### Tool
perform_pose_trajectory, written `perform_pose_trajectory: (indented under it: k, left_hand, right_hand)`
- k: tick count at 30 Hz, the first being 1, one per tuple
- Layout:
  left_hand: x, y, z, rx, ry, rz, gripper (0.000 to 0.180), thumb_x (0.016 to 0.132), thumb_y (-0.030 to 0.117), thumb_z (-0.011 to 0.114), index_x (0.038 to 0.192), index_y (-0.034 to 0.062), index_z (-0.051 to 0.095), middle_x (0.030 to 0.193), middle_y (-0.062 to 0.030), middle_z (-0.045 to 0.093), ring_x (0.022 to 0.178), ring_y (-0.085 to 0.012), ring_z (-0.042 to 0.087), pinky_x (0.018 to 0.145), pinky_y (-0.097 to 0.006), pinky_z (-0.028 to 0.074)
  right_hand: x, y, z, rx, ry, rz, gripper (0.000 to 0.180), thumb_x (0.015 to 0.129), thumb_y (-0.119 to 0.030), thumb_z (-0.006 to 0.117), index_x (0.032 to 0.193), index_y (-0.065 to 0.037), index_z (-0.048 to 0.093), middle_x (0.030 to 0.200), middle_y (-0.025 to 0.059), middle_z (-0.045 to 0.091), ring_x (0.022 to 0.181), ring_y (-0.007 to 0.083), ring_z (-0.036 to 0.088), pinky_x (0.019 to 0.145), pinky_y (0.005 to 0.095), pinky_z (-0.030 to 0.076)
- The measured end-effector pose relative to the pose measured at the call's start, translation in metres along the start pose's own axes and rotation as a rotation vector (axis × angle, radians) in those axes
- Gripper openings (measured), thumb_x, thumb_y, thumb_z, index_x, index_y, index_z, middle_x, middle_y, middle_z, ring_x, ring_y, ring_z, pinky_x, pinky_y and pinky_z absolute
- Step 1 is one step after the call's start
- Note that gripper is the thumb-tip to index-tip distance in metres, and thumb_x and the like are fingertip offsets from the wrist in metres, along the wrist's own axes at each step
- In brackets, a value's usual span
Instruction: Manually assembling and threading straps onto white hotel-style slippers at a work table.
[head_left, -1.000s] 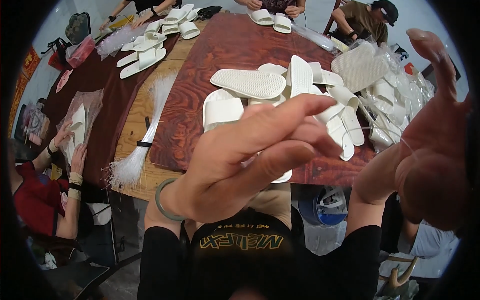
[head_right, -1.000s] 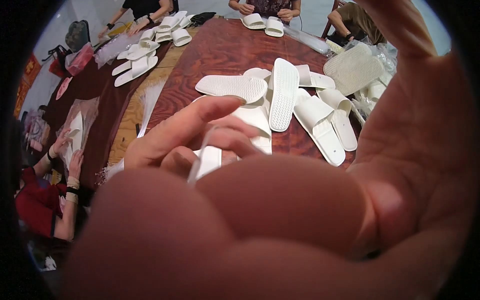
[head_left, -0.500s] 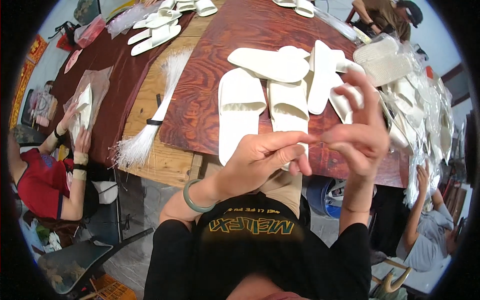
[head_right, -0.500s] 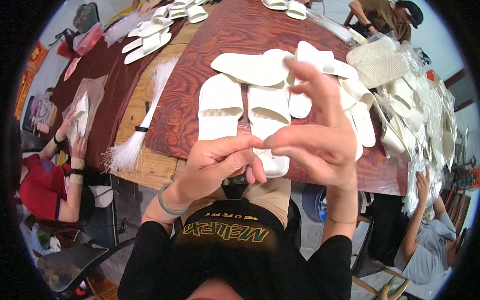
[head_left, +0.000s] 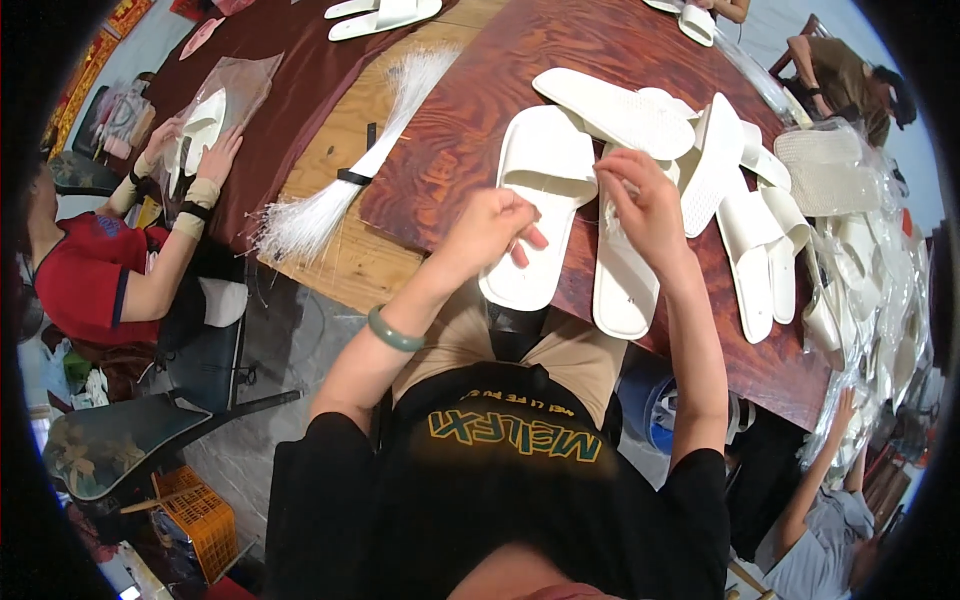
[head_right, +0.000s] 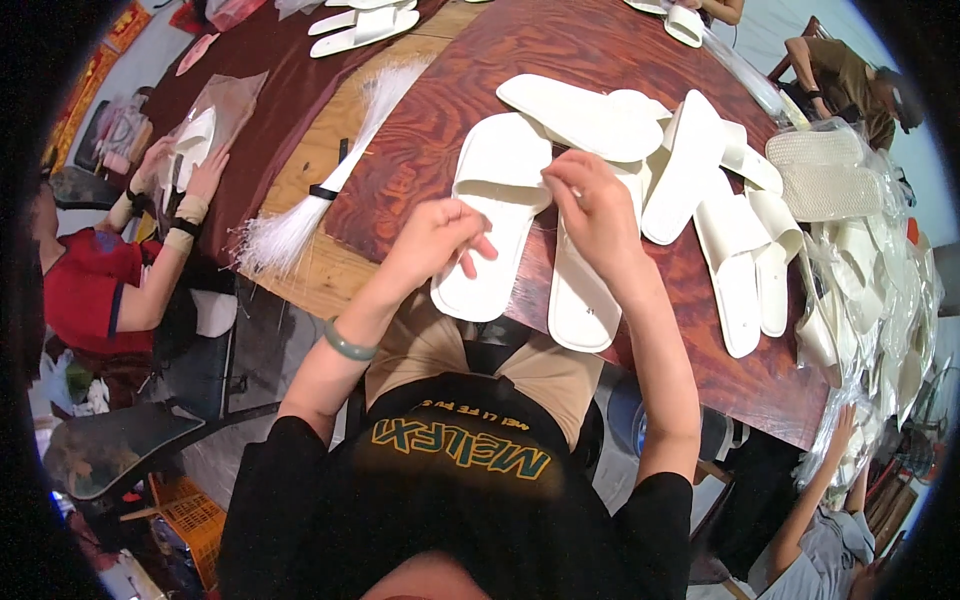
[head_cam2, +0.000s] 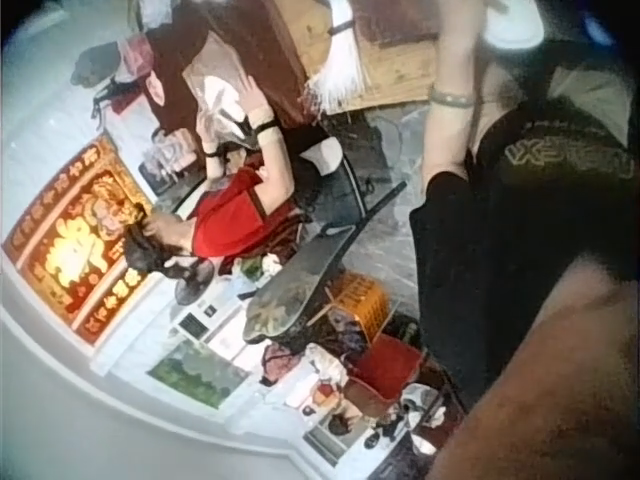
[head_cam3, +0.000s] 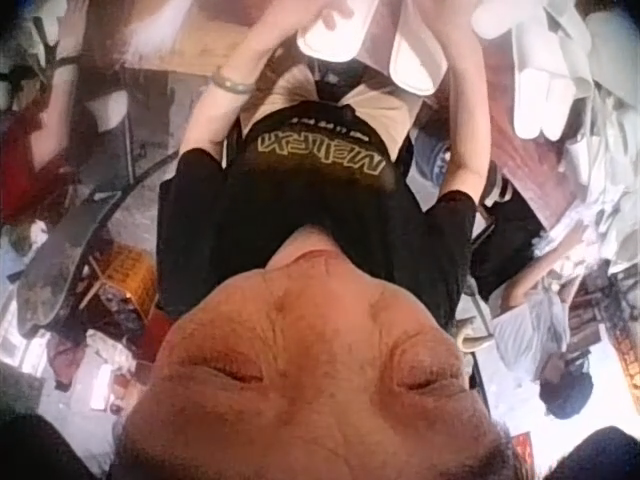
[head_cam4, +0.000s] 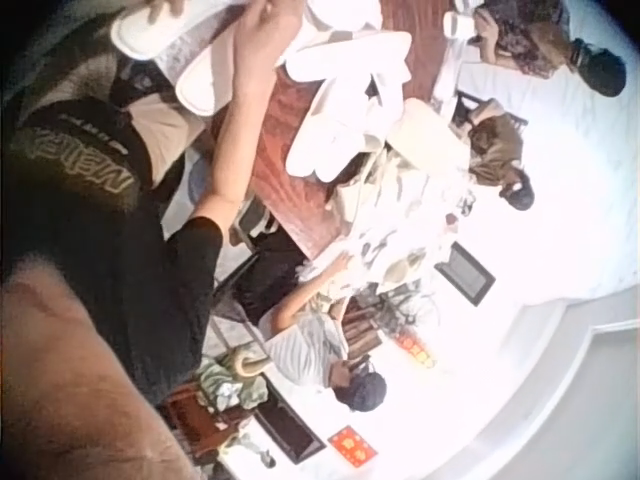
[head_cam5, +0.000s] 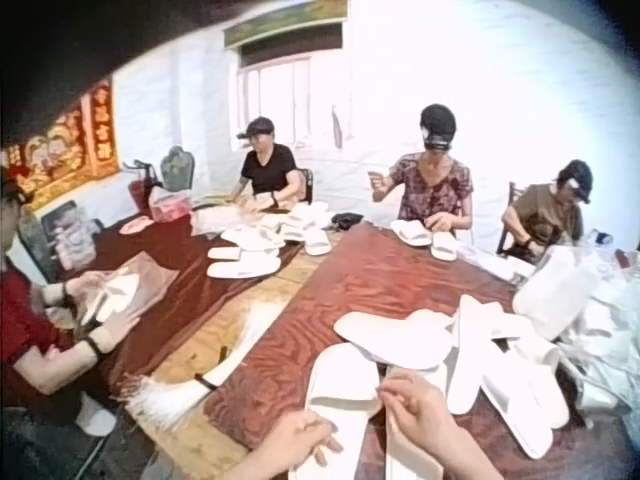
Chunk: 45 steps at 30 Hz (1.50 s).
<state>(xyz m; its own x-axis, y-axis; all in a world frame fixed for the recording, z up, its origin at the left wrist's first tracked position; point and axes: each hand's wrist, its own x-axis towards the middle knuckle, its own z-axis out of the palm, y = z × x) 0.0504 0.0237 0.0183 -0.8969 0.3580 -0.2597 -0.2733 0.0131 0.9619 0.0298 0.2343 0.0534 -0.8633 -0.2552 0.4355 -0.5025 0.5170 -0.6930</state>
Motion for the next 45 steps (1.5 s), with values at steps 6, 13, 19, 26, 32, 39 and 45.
perform_pose_trajectory:
  k: [6, 13, 19, 26, 32, 39, 45]
  left_hand:
    - [0.024, 0.008, 0.011, 0.284, 0.229, 0.114, 0.021, 0.085, 0.014, 0.053, 0.082, -0.0046, 0.062, 0.067, -0.0087, 0.066, 0.046, -0.0108, 0.057, 0.045, -0.023, 0.043]
    - [0.036, -0.006, 0.017, 0.754, 0.559, 0.399, 0.02, 0.083, 0.017, 0.054, 0.072, 0.0045, 0.065, 0.056, -0.005, 0.062, 0.05, -0.0189, 0.059, 0.055, -0.033, 0.046]
    - [0.05, -0.014, 0.019, 0.967, 0.658, 0.581, 0.021, 0.079, 0.018, 0.06, 0.062, 0.0056, 0.062, 0.052, -0.0088, 0.058, 0.05, -0.0274, 0.057, 0.06, -0.04, 0.043]
    - [0.055, -0.01, 0.026, 1.082, 0.655, 0.53, 0.019, 0.08, 0.017, 0.059, 0.068, 0.0019, 0.062, 0.06, -0.0166, 0.06, 0.056, -0.0321, 0.055, 0.068, -0.039, 0.039]
    - [0.05, -0.006, 0.023, 1.035, 0.65, 0.537, 0.018, 0.081, 0.019, 0.059, 0.072, 0.0038, 0.064, 0.063, -0.0145, 0.061, 0.06, -0.0311, 0.056, 0.069, -0.04, 0.038]
    - [0.025, 0.024, -0.002, 1.062, 0.609, 0.692, 0.018, 0.083, 0.024, 0.059, 0.08, 0.0079, 0.066, 0.074, -0.0113, 0.065, 0.07, -0.0274, 0.059, 0.069, -0.041, 0.039]
    - [0.123, 0.04, -0.024, 0.738, 0.348, 0.677, 0.022, 0.084, 0.014, 0.06, 0.1, 0.0004, 0.065, 0.088, -0.0095, 0.068, 0.081, -0.0205, 0.063, 0.074, -0.034, 0.046]
  right_hand:
    - [0.047, 0.012, 0.016, -0.598, -0.227, -0.098, 0.01, 0.081, 0.0, 0.054, 0.086, 0.001, 0.063, 0.099, 0.0141, 0.063, 0.089, 0.0326, 0.06, 0.071, 0.0377, 0.049]
    - [0.093, 0.05, 0.038, -0.501, -0.441, 0.057, 0.018, 0.077, -0.017, 0.053, 0.076, -0.002, 0.063, 0.077, 0.0201, 0.062, 0.079, 0.0364, 0.06, 0.069, 0.0427, 0.047]
    - [0.103, 0.07, 0.045, 0.006, -0.461, 0.481, 0.035, 0.086, -0.031, 0.055, 0.095, 0.001, 0.066, 0.08, 0.0128, 0.066, 0.073, 0.0226, 0.062, 0.07, 0.0338, 0.047]
    - [0.112, 0.073, 0.05, 0.172, -0.457, 0.602, 0.021, 0.082, -0.02, 0.066, 0.091, -0.001, 0.069, 0.074, 0.0033, 0.064, 0.063, 0.0097, 0.056, 0.058, 0.025, 0.046]
    - [0.105, 0.076, 0.054, 0.396, -0.166, 0.651, 0.014, 0.078, -0.009, 0.066, 0.084, 0.005, 0.068, 0.069, 0.005, 0.064, 0.059, 0.0113, 0.057, 0.057, 0.0246, 0.047]
    - [0.093, 0.07, 0.044, 0.477, 0.012, 0.424, 0.011, 0.082, -0.004, 0.059, 0.085, 0.006, 0.063, 0.072, 0.0088, 0.065, 0.066, 0.0125, 0.062, 0.064, 0.0233, 0.049]
    - [0.091, 0.06, 0.038, 0.618, 0.027, 0.478, 0.011, 0.082, -0.005, 0.062, 0.086, 0.006, 0.064, 0.075, 0.0076, 0.065, 0.067, 0.0109, 0.062, 0.062, 0.0207, 0.048]
